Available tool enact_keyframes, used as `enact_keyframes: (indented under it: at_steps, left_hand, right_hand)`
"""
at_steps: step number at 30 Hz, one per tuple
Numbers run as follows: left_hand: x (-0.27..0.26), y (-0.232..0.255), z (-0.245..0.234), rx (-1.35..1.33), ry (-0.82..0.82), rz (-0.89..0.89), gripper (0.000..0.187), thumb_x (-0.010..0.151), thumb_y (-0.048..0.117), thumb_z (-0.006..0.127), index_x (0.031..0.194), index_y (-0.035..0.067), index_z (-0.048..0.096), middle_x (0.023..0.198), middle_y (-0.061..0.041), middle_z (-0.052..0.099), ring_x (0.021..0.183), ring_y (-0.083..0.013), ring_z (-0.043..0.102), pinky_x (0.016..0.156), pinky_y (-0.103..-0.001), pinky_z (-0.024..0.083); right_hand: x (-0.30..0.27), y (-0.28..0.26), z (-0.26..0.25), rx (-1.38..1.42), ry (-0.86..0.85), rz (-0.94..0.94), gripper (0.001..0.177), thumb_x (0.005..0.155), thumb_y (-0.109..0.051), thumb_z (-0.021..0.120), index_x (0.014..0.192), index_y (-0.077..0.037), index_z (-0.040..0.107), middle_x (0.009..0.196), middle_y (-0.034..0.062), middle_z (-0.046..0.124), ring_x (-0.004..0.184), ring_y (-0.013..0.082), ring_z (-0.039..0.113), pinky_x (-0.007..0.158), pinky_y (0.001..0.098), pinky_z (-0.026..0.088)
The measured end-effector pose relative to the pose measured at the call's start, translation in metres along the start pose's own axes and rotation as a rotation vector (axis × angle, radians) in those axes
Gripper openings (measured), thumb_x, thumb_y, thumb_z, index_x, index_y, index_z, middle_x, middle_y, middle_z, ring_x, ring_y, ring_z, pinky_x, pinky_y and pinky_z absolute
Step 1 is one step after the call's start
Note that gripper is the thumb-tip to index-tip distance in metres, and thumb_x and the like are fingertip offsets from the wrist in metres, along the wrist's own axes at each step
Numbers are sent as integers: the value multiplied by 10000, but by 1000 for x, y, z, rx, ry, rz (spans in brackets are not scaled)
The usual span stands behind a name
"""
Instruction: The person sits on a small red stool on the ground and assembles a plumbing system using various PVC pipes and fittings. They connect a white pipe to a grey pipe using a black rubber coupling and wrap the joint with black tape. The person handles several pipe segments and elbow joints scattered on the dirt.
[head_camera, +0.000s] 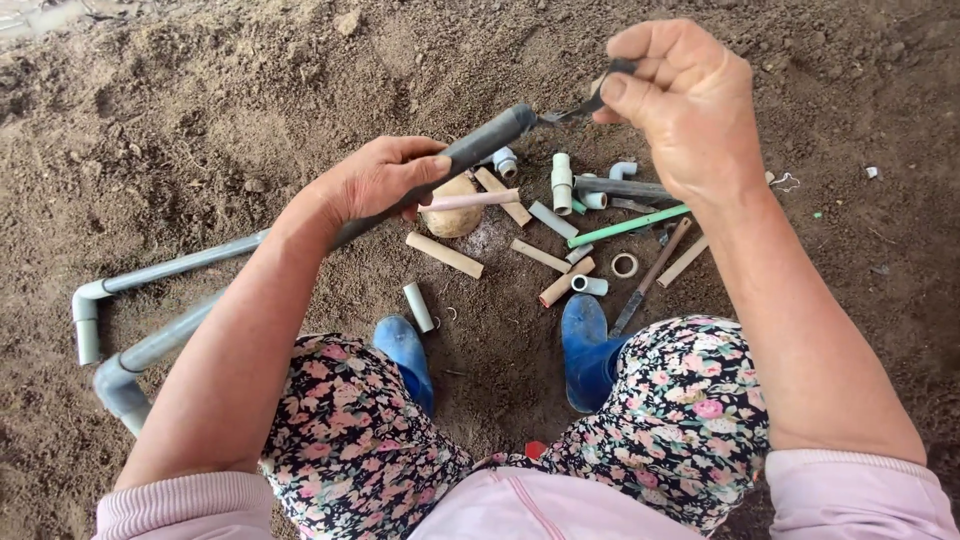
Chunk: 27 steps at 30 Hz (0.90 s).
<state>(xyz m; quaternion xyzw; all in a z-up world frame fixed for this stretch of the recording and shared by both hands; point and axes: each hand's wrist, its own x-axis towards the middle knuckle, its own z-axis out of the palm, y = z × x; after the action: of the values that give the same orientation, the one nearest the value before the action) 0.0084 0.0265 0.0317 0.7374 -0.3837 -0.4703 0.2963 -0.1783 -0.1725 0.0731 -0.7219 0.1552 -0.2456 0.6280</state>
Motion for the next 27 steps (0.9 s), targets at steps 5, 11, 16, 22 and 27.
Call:
enact_keyframes:
  at_steps: [5, 11, 16, 22, 27]
  left_hand:
    - [9, -22, -8, -204, 29, 95, 447, 870, 446, 459, 1130, 101, 572, 632, -12, 524, 506, -112, 511, 476, -220, 456]
    - [11, -29, -5, -495, 167, 235, 337, 923, 343, 556, 1077, 46, 591, 568, -150, 571, 383, -190, 543, 376, -255, 449]
    - [7, -21, -5, -579, 127, 259, 282, 930, 317, 528, 971, 52, 614, 559, -170, 563, 367, -212, 554, 369, -269, 452]
    - [2, -12, -2, -616, 69, 272, 272, 931, 307, 521, 916, 50, 608, 557, -176, 540, 372, -227, 543, 391, -271, 447]
    - [4, -4, 2, -619, 15, 288, 269, 932, 297, 519, 887, 46, 601, 546, -188, 527, 366, -238, 527, 399, -285, 451]
  right_hand:
    - [-11, -23, -2, -497, -284, 71, 149, 885, 42, 615, 986, -68, 617, 895, 60, 649, 780, 129, 632, 775, 247, 558]
    - [-7, 5, -20, -401, -335, 203, 187, 781, 49, 677, 952, -25, 670, 798, 108, 679, 722, 161, 630, 736, 320, 522]
    - [6, 52, -57, 248, -90, 326, 151, 821, 53, 626, 957, -2, 590, 839, 112, 669, 740, 206, 697, 684, 348, 619]
    - [10, 83, -84, -209, 134, 370, 188, 860, 62, 535, 1042, 20, 517, 1004, 182, 611, 819, 238, 671, 708, 376, 608]
    - [9, 64, -54, -589, 138, 136, 195, 897, -58, 631, 1092, -67, 621, 933, 67, 621, 780, 125, 613, 641, 234, 541]
